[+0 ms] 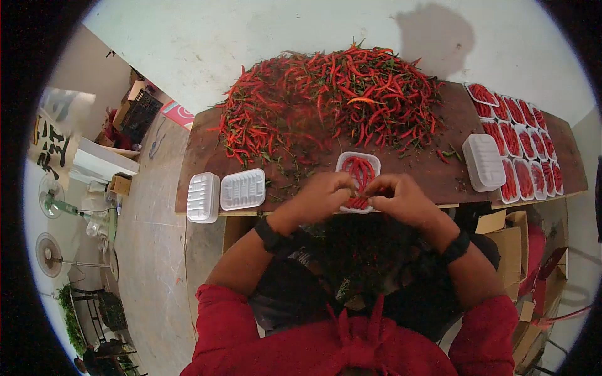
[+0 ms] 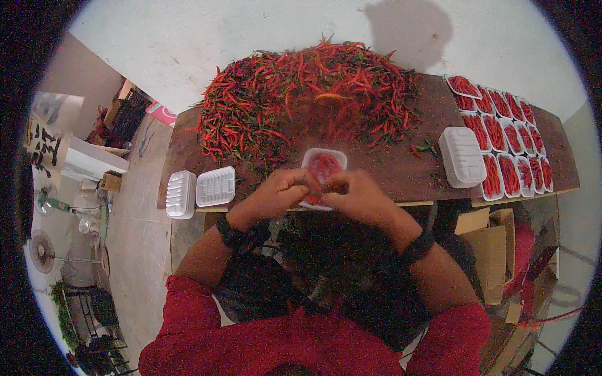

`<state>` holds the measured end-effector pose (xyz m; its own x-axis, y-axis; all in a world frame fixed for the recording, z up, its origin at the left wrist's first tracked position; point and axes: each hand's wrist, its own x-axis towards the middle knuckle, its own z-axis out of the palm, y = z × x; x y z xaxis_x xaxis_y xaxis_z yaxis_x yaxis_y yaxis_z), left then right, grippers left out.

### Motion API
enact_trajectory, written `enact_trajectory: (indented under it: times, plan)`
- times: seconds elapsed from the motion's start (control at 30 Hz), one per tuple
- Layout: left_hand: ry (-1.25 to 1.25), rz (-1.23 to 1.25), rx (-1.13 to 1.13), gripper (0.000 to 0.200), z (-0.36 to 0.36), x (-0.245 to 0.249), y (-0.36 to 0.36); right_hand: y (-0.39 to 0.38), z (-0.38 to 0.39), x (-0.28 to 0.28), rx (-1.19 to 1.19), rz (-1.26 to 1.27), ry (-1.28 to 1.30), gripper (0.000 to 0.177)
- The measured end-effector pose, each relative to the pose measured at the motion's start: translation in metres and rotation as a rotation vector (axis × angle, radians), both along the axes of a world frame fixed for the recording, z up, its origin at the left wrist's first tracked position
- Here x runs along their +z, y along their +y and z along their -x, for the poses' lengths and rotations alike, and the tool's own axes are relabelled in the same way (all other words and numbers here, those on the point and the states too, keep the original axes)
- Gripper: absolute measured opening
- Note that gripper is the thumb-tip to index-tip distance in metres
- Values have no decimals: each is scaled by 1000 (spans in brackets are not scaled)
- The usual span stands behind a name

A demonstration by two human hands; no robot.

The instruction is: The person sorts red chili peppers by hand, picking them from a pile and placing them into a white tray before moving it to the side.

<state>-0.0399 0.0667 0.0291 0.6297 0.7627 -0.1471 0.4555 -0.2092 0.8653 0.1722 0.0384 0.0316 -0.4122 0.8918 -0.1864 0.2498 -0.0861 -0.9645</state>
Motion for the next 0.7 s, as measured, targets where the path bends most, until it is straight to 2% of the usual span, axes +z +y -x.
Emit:
enact_trajectory:
  times: [0.07,0.13,0.17,0.27,0.33,0.47,0.53,0.57,0.63,0.7]
  plan:
    - [56,42,-14,15,4,0,1,2,-2,0,-8,-70,-38,28]
    - [178,158,-404,22,7,0,0,3,-3,-1,-11,-187,-157,27]
    - [177,158,-405,22,6,4,-3,2,-3,-2,-12,-186,-158,27]
    - [164,183,-368,25,-1,13,-11,-1,-1,-4,-7,-237,-187,25]
    - [-6,204,-24,23,-3,5,-11,-3,2,2,18,-272,-290,24]
    - [-3,163,5,22,-2,3,-8,-4,4,-3,18,-316,-311,23]
    - [54,4,-19,20,-2,4,-10,-5,5,-3,17,-302,-319,22]
    - [54,6,-18,20,-2,0,-10,-4,5,-5,18,-301,-319,22]
    - [-30,-261,-9,15,-1,-12,-9,-3,5,-10,1,-298,-272,22]
    - [-19,-270,-7,15,-1,-12,-9,-2,3,-7,13,-198,-208,20]
